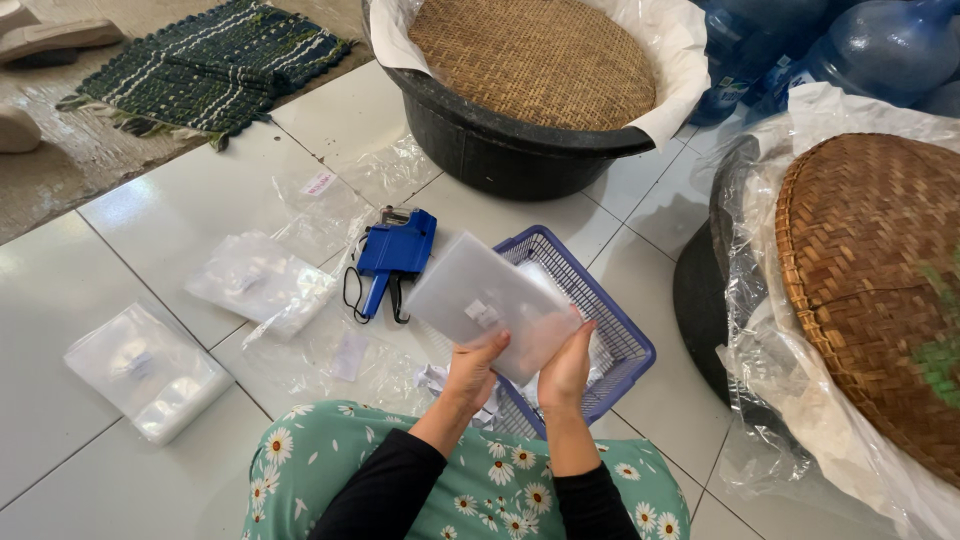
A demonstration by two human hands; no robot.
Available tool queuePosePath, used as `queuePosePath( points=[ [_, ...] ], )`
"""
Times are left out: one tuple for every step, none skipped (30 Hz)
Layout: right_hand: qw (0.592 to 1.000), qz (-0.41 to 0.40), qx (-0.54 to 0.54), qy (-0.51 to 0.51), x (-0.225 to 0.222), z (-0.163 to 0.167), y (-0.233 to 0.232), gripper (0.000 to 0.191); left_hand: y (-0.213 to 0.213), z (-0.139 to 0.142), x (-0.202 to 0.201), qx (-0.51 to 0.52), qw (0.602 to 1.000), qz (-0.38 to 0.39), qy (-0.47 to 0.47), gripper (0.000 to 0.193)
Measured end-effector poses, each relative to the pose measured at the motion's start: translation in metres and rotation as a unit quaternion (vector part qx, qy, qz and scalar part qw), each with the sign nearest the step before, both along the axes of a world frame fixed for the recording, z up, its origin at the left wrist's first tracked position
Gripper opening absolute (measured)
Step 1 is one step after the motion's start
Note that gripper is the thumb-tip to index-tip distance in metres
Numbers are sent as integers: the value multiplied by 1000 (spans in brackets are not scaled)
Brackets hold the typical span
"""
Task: The person sits on the floor and fills clear plastic bags with white folded items taken from a blue basket, pressing the contents flat. They then use a blue handheld bag sealer to seal each filled bag and set the sealed bags on the floor beside them.
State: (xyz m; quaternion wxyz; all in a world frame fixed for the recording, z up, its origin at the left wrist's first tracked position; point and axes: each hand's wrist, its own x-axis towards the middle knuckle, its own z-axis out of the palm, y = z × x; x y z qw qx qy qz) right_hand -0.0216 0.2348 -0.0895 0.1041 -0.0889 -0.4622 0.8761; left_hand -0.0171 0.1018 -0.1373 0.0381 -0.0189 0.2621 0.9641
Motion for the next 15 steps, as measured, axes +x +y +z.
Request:
queuePosePath(
  points=[
    [1000,-6,21,-2,4,5,-3,81,1,0,1,-3,1000,-9,10,40],
    [1000,12,20,13,7,11,-4,83,1,1,1,-4,1000,-13,0,39],
    [999,30,18,29,9,16,-4,85,1,1,1,-5,1000,-17,-10,39],
    [998,48,17,44,11,20,-1,87,1,2,0,-5,1000,-21,-22,38],
    [995,75,28,65,11,22,3,90,0,3,-1,6,999,-21,-26,39],
    [990,102,37,87,10,22,9,93,-1,4,-3,17,999,-21,-30,39],
    [985,130,46,108,7,19,14,96,-4,5,-5,27,999,-21,-34,40],
    [983,139,16,118,1,15,20,95,-7,6,-7,34,999,-1,-32,43],
    [984,140,15,113,-8,9,29,97,-10,8,-10,42,999,19,-29,46],
    [986,126,51,94,-17,2,36,100,-13,10,-13,50,998,39,-27,49],
    [981,79,168,46,-26,-6,41,104,-19,12,-15,61,996,49,-37,50],
    [945,31,326,-16,-33,-13,44,109,-27,14,-18,72,995,59,-46,50],
    [872,-4,482,-88,-35,-20,45,114,-33,16,-20,83,993,69,-53,51],
    [790,9,591,-164,-34,-25,43,119,-37,17,-22,85,992,80,-53,51],
    [728,32,647,-226,-32,-28,37,126,-41,19,-24,87,991,92,-52,50]
  ],
)
